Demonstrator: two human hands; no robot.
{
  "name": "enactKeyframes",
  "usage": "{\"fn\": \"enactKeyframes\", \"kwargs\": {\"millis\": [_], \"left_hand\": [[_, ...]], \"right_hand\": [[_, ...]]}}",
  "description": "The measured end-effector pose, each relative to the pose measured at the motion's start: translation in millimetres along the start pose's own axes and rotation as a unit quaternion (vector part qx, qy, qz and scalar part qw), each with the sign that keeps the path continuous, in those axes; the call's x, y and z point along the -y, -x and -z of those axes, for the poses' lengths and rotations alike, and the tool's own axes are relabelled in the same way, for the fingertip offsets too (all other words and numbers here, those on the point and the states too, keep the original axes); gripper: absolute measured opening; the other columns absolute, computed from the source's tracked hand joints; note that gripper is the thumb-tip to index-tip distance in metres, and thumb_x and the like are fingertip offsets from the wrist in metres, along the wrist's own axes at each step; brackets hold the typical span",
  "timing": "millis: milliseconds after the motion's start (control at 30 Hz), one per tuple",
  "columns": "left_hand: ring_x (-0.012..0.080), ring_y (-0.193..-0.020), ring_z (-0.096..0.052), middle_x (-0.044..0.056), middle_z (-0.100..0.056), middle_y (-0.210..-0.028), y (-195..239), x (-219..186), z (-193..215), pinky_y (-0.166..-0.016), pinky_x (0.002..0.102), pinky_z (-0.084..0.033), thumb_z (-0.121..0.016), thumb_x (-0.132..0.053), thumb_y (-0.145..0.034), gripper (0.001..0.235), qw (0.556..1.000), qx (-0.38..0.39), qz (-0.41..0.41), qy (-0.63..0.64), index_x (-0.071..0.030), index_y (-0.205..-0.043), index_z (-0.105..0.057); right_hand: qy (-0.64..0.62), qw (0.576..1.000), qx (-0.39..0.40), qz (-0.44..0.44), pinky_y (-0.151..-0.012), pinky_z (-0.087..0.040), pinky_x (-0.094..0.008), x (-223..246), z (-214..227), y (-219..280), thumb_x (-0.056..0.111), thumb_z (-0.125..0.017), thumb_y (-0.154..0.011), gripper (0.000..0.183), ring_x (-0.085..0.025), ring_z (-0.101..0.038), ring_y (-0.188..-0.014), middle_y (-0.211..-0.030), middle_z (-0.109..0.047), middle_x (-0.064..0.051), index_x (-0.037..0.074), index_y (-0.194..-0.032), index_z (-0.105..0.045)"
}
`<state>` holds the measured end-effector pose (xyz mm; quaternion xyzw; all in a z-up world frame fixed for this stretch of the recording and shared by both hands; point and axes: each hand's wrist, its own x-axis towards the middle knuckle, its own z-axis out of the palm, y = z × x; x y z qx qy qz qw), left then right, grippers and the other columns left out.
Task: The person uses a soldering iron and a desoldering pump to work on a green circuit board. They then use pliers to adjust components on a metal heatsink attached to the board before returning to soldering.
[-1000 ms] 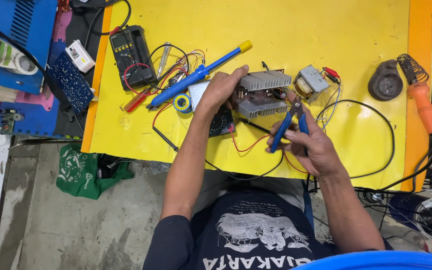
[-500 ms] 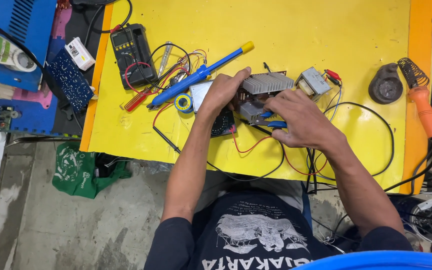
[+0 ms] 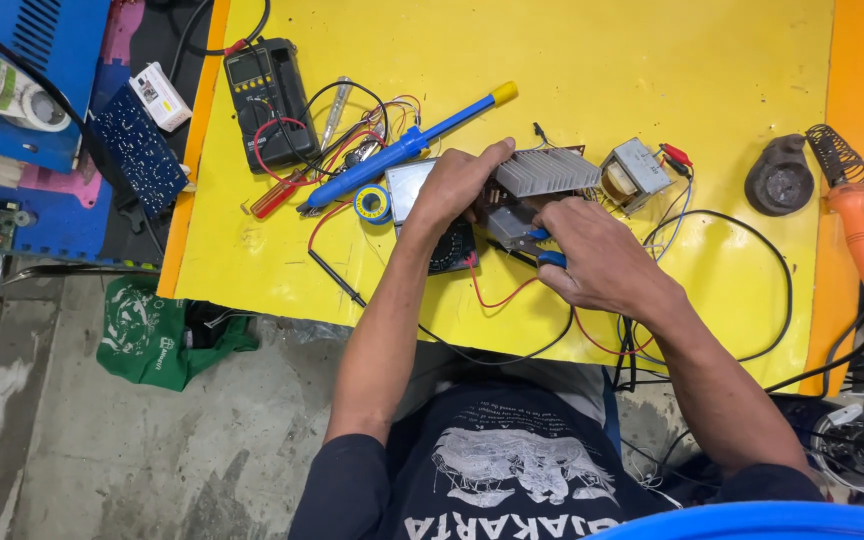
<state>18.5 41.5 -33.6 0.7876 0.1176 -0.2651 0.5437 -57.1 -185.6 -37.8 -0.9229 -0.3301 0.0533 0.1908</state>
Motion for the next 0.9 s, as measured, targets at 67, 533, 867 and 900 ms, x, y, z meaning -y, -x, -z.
{"fn": "enactKeyframes", "kwargs": {"millis": [67, 533, 867, 900], "left_hand": [[0.0209, -0.062, -0.071, 0.016, -0.063, -0.088, -1.0, 2.4, -0.6, -0.056, 0.029, -0.058, -0.057, -0.072, -0.08, 0.08, 1.0, 0.001, 0.001, 0.0, 0.003, -0.103, -0.073], [0.0234, -0.066, -0.071, 0.016, -0.064, -0.089, 0.5, 1.8, 0.4, -0.054, 0.029, -0.057, -0.059, -0.071, -0.078, 0.078, 1.0, -0.002, -0.005, 0.008, 0.003, -0.099, -0.076], [0.0246, -0.073, -0.071, 0.017, -0.062, -0.091, -3.6, 6.0, -0.5, -0.056, 0.03, -0.057, -0.058, -0.07, -0.08, 0.075, 1.0, -0.006, 0.0, 0.004, 0.001, -0.096, -0.076], [0.0255, -0.074, -0.071, 0.017, -0.062, -0.091, -5.6, 7.9, -1.3, -0.056, 0.03, -0.057, -0.059, -0.071, -0.079, 0.075, 1.0, -0.006, -0.004, 0.009, 0.001, -0.095, -0.076]], "right_hand": [[-0.003, 1.0, 0.006, -0.006, -0.096, -0.046, -0.043, 3.6, 4.0, -2.3, 0.045, -0.062, -0.087, 0.041, -0.032, -0.061, -0.101, -0.089, -0.055, -0.011, 0.009, -0.107, -0.056], [-0.029, 0.997, 0.063, -0.032, -0.09, -0.045, -0.046, 10.0, 15.0, -8.0, 0.048, -0.06, -0.087, 0.043, -0.034, -0.061, -0.094, -0.086, -0.056, -0.013, 0.01, -0.106, -0.054], [-0.037, 0.994, 0.09, -0.046, -0.091, -0.045, -0.044, 8.6, 16.3, -11.2, 0.053, -0.057, -0.089, 0.048, -0.032, -0.064, -0.094, -0.086, -0.06, -0.013, 0.01, -0.111, -0.055], [-0.038, 0.994, 0.095, -0.049, -0.091, -0.045, -0.044, 9.3, 17.5, -11.5, 0.052, -0.056, -0.088, 0.048, -0.032, -0.064, -0.093, -0.086, -0.06, -0.013, 0.01, -0.111, -0.056]]}}
